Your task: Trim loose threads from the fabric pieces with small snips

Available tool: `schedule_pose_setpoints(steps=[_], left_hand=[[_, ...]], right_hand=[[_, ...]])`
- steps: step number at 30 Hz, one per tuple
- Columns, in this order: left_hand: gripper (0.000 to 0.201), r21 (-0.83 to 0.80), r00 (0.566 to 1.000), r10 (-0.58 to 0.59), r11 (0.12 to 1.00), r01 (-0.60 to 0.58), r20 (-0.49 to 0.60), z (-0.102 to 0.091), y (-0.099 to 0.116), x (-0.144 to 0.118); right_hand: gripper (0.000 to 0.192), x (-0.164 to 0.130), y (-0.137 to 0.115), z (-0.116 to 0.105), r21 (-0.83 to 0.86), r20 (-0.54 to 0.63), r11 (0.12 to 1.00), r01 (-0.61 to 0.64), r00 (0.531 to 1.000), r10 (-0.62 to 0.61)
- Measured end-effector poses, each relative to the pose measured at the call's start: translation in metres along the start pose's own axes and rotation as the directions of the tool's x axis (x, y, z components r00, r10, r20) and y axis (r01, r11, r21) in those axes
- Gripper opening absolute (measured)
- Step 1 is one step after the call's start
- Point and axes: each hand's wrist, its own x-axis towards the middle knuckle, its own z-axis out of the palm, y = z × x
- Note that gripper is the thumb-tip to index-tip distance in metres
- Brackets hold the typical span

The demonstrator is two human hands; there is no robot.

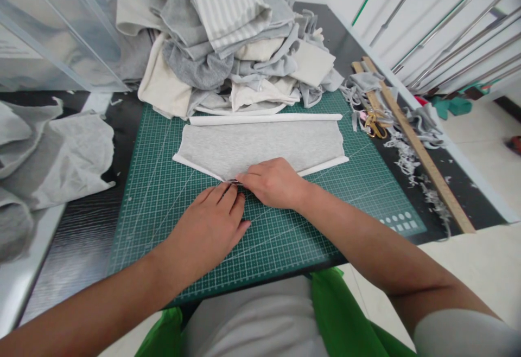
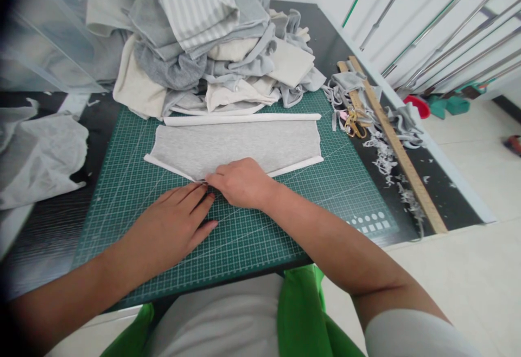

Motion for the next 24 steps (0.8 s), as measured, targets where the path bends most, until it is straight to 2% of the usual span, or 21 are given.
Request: schedule_pose_setpoints(steps=[6, 13, 24], left_hand=[[0.048, 0.009, 1.0, 0.011, 1.0, -0.011, -0.013, 0.0001, -0.0006, 0.0007], [0.049, 0.006, 1.0, 0.015, 1.0, -0.015, -0.003, -0.0006, -0.0009, 0.0005], [0.049, 0.024, 1.0, 0.02, 1.0, -0.02, -0.019, -0.0002, -0.001, -0.0006]], right_hand=[[0.028, 0.0021, -0.0012, 0.0002, 0.01, 0.031, 1.0, -0.009, 0.999, 0.009], [0.024, 0.0049, -0.0048, -0.0071, -0.005, 0.12, 0.999, -0.041, 0.992, 0.041], [0.029, 0.0054, -0.0041, -0.0006, 0.031, 0.074, 0.997, -0.074, 0.995, 0.072]])
